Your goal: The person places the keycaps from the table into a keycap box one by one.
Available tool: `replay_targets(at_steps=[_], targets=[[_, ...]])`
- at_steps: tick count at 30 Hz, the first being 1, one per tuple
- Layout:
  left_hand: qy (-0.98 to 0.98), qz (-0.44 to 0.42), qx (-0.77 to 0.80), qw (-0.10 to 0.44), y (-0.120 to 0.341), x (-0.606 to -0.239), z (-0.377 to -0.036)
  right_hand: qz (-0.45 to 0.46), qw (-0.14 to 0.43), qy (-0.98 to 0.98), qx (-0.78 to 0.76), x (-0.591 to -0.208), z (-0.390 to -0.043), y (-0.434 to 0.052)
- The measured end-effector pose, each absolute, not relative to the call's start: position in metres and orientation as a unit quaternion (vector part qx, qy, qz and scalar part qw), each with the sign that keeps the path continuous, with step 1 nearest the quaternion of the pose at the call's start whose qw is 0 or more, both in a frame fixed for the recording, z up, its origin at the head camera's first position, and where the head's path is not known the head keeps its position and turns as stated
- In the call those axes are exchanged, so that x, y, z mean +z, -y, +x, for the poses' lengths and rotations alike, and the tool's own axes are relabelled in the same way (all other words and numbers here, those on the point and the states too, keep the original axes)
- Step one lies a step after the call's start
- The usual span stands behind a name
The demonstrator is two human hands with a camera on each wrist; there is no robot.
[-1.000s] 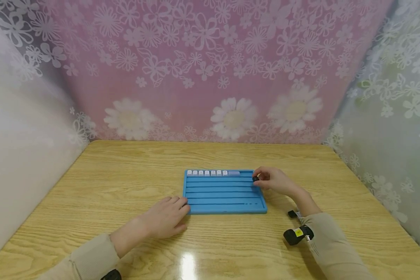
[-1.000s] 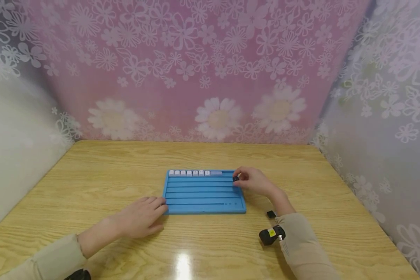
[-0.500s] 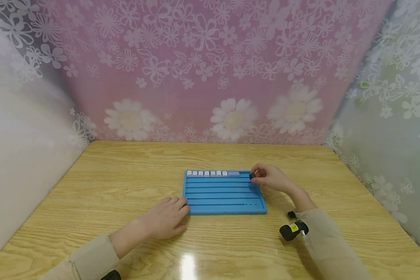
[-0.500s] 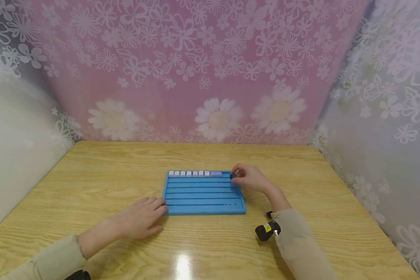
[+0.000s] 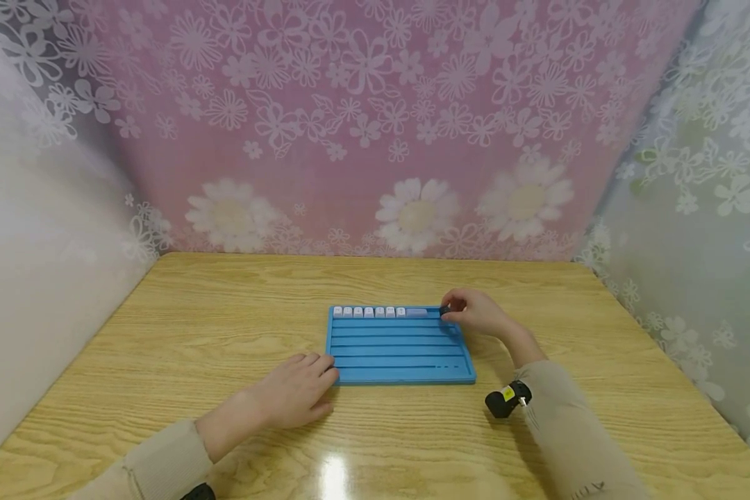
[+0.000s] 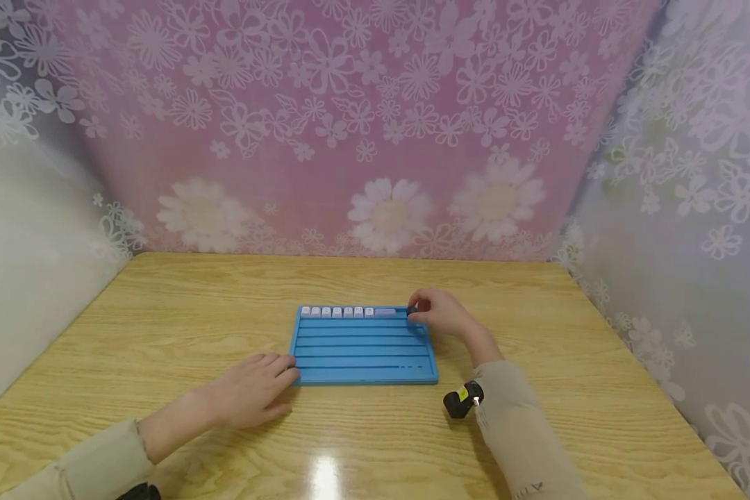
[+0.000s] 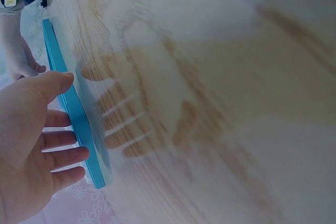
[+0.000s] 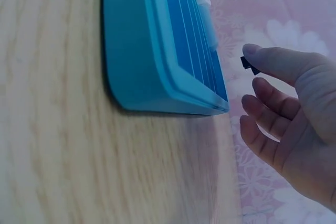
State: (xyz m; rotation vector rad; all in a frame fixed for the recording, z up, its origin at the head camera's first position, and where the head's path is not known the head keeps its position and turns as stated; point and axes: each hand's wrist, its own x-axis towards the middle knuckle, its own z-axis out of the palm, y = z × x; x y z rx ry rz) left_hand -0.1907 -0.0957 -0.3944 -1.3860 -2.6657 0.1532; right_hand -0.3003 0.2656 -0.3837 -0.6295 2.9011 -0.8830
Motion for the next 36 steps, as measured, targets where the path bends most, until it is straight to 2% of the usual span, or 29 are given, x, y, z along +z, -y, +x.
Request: replay_targets(at_steps=[13, 20, 36], targets=[[0.883, -0.460, 0.058, 0.066, 0.096, -0.394, -0.191, -0.226, 0.035, -0.936, -0.267, -0.389, -0.311, -0.259], [0.884, -0.459, 0.057, 0.065, 0.096, -0.394, -0.191, -0.194, 0.050, -0.949, -0.245, -0.392, -0.319, -0.254], [0.886, -0.456, 0.052, 0.065, 0.097, -0.394, -0.191, -0.194, 0.056, -0.951, -0.233, -0.391, -0.320, -0.249]])
